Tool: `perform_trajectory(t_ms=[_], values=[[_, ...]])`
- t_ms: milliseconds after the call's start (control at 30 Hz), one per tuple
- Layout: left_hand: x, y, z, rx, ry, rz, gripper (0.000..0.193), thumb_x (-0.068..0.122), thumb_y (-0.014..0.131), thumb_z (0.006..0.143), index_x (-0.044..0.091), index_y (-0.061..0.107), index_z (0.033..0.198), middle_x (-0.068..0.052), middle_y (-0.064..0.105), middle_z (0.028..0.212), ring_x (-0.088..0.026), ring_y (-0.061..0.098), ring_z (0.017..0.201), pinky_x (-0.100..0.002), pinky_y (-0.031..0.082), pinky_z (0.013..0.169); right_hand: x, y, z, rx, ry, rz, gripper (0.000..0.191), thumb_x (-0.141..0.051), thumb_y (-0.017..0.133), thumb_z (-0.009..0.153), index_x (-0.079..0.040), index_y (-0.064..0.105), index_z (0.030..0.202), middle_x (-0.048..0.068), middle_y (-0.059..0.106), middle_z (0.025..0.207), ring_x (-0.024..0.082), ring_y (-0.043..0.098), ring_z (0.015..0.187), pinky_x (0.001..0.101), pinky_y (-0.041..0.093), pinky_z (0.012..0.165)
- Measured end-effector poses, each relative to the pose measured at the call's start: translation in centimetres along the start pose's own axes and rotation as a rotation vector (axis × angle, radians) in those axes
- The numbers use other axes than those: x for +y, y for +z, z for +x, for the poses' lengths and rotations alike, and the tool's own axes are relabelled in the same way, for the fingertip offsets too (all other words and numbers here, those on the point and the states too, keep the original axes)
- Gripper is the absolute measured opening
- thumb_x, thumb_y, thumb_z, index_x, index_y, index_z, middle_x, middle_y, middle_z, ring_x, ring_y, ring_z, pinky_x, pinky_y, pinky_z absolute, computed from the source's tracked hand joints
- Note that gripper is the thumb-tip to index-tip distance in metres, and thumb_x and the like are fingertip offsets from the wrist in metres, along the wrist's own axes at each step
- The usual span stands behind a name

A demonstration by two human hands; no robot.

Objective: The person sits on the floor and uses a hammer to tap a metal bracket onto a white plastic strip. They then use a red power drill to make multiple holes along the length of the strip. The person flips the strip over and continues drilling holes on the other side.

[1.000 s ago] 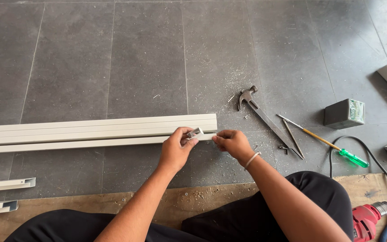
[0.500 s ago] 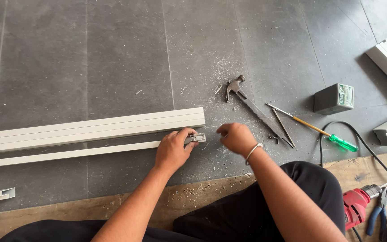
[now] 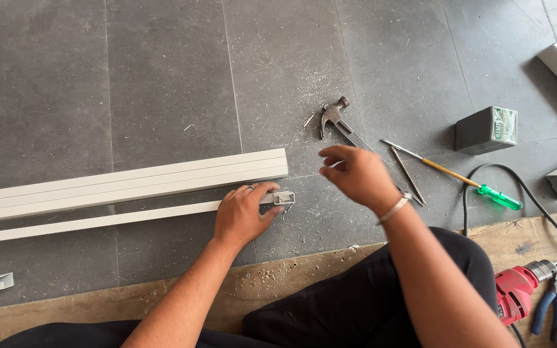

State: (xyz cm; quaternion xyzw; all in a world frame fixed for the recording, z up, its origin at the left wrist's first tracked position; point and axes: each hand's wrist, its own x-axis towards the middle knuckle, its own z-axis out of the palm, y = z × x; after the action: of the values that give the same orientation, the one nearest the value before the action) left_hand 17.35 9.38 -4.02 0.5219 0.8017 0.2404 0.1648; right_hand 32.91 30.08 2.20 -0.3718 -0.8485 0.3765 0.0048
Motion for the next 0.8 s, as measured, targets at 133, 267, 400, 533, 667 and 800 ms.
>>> perform_trajectory(t_ms=[133, 267, 400, 533, 667, 800], values=[[0.2, 0.7, 0.6, 0.062, 0.084, 0.045, 0.034, 0.033, 0.082, 0.081, 0.025, 0.069, 0.111, 0.003, 0.076, 0.093, -0.020, 0.071, 0.084, -0.039, 0.053, 0.077, 0.2, -2.7, -1.8, 0.059, -0.021, -0.019, 0.038, -0.023, 0.076, 0.087, -0.013, 0.072, 0.123, 0.007, 0.079, 0.108, 0.018, 0.078, 0.093, 0.0333, 0.062, 0.082], [0.3, 0.8, 1.0, 0.029, 0.030, -0.026, 0.028, 0.036, 0.082, 0.083, 0.025, 0.074, 0.108, 0.004, 0.078, 0.098, -0.020, 0.072, 0.082, -0.038, 0.054, 0.076, 0.9, -1.6, -2.0, -0.045, 0.009, -0.006, 0.039, -0.026, 0.076, 0.086, -0.016, 0.073, 0.123, 0.005, 0.080, 0.109, 0.018, 0.078, 0.091, 0.0335, 0.062, 0.083], [0.5, 0.5, 1.0, 0.138, 0.085, -0.136, 0.028, 0.032, 0.083, 0.081, 0.021, 0.077, 0.106, 0.003, 0.078, 0.104, -0.023, 0.073, 0.088, -0.039, 0.056, 0.077, 1.4, 1.7, 0.0, -0.205, -0.158, -0.053, 0.042, -0.027, 0.080, 0.083, -0.014, 0.072, 0.122, 0.006, 0.079, 0.107, 0.020, 0.078, 0.093, 0.0341, 0.061, 0.085], [0.4, 0.2, 1.0, 0.099, 0.012, -0.148, 0.029, 0.035, 0.083, 0.080, 0.021, 0.077, 0.104, 0.006, 0.078, 0.104, -0.020, 0.073, 0.090, -0.037, 0.056, 0.080, 2.2, 2.8, 2.6, -0.164, -0.177, -0.012, 0.042, -0.028, 0.080, 0.083, -0.014, 0.072, 0.122, 0.007, 0.079, 0.107, 0.021, 0.078, 0.094, 0.0338, 0.062, 0.085], [0.4, 0.0, 1.1, 0.077, 0.001, -0.046, 0.029, 0.035, 0.083, 0.079, 0.022, 0.078, 0.105, 0.006, 0.078, 0.104, -0.021, 0.072, 0.089, -0.038, 0.054, 0.081, 2.8, 2.7, 3.5, -0.148, -0.053, 0.047, 0.042, -0.028, 0.080, 0.082, -0.016, 0.072, 0.121, 0.007, 0.080, 0.104, 0.021, 0.078, 0.093, 0.0351, 0.062, 0.083], [0.6, 0.0, 1.4, 0.030, -0.027, -0.001, 0.034, 0.039, 0.084, 0.076, 0.024, 0.077, 0.105, 0.007, 0.078, 0.099, -0.019, 0.071, 0.087, -0.039, 0.053, 0.081, 3.0, 2.3, 3.7, -0.147, -0.052, 0.023, 0.043, -0.031, 0.081, 0.082, -0.017, 0.072, 0.121, 0.007, 0.079, 0.105, 0.021, 0.078, 0.095, 0.0348, 0.061, 0.084]])
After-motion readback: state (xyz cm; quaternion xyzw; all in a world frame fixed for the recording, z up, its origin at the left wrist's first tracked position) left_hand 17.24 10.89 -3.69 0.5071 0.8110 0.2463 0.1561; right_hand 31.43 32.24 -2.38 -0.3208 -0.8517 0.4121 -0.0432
